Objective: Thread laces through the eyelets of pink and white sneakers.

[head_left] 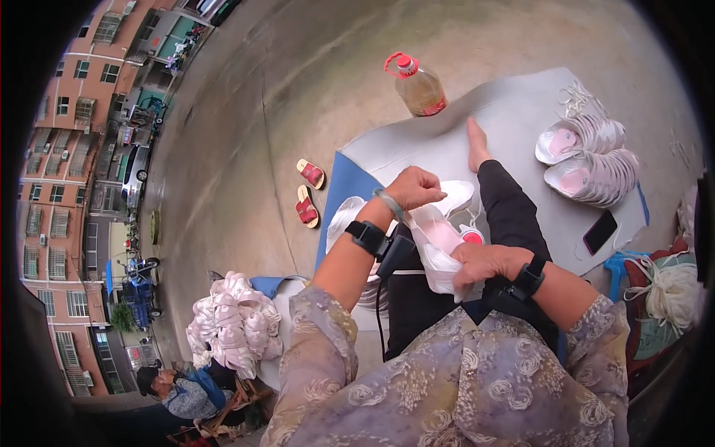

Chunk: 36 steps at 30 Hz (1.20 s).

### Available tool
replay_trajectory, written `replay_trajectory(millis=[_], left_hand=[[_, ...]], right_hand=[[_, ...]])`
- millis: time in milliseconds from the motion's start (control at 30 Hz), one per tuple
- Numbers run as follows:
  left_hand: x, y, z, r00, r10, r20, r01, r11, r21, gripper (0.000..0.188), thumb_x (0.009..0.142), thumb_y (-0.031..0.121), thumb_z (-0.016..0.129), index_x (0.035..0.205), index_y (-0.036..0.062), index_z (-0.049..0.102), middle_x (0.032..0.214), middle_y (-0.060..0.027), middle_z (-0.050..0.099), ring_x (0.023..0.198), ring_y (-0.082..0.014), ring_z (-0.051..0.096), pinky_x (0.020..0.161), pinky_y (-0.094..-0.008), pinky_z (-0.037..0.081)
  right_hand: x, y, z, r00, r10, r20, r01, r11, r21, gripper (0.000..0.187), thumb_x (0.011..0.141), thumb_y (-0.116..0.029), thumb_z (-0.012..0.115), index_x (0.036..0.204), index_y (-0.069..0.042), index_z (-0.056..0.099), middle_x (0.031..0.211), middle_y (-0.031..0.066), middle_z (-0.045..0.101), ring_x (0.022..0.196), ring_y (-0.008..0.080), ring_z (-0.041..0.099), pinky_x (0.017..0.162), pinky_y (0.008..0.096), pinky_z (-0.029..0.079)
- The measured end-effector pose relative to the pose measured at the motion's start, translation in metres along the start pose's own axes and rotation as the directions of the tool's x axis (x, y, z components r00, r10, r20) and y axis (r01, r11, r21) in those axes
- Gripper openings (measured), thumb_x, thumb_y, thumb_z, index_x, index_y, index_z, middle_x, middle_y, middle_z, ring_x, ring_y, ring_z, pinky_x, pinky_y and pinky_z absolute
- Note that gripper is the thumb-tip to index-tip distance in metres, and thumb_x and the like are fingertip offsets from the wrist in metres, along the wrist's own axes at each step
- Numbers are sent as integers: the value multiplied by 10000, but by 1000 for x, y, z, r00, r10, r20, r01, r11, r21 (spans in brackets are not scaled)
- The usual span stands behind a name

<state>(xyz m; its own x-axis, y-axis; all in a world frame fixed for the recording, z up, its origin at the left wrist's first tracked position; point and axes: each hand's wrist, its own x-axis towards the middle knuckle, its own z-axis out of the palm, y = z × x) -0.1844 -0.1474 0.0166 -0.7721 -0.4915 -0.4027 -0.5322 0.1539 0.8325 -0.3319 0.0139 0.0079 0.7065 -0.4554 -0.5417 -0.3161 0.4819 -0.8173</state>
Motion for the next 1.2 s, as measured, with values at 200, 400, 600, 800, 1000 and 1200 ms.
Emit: replay_trajectory(millis=[200, 400, 600, 800, 1000, 1200], left_hand=[[-9, -73, 3, 974, -221, -56, 222, 975, -4, 386, 775, 367, 632, 622, 12, 624, 526, -17, 541, 483, -99, 473, 466, -262, 382], [-40, -81, 52, 807, 254, -533, -58, 933, 356, 235, 765, 245, 611, 658, 40, 569, 570, -63, 532, 551, -233, 525, 511, -332, 395], [-86, -19, 121, 815, 297, -498, 132, 741, 658, 254, 672, 208, 659, 818, 53, 520, 726, -95, 503, 711, -288, 496, 611, -389, 377], [-109, -26, 143, 717, 307, -625, 245, 729, 639, 182, 662, 196, 650, 657, 100, 495, 661, -53, 455, 653, -247, 459, 577, -373, 322], [-111, -34, 151, 692, 433, -578, 101, 735, 671, 106, 662, 102, 597, 668, 92, 492, 638, -65, 477, 656, -247, 474, 586, -373, 338], [-115, -16, 152, 775, 271, -571, 207, 744, 635, 312, 729, 264, 633, 858, 46, 450, 624, -100, 519, 589, -284, 519, 583, -391, 329]], right_hand=[[-34, 24, -12, 959, -278, 54, 281, 958, -57, 427, 643, -273, 746, 953, -9, 617, 858, 78, 637, 784, 164, 582, 712, 285, 445], [-50, 64, -20, 952, -210, -224, 302, 767, 566, 415, 618, -62, 741, 1012, -4, 622, 947, 44, 637, 881, 123, 572, 854, 265, 419], [-46, 81, -19, 925, -170, -339, 366, 637, 678, 409, 617, 0, 711, 1014, 32, 614, 962, 67, 638, 883, 135, 587, 861, 262, 420], [-52, 73, -9, 910, -142, -390, 359, 739, 570, 436, 633, -28, 720, 1047, 20, 595, 973, 48, 628, 883, 119, 572, 858, 259, 418], [-52, 45, 2, 893, -143, -428, 350, 818, 457, 465, 703, -111, 697, 1124, 8, 539, 1007, 32, 602, 913, 107, 548, 838, 253, 421], [-51, 39, 3, 861, -89, -501, 328, 850, 412, 479, 742, -139, 666, 1170, -1, 500, 1073, 48, 580, 957, 134, 546, 859, 270, 406]])
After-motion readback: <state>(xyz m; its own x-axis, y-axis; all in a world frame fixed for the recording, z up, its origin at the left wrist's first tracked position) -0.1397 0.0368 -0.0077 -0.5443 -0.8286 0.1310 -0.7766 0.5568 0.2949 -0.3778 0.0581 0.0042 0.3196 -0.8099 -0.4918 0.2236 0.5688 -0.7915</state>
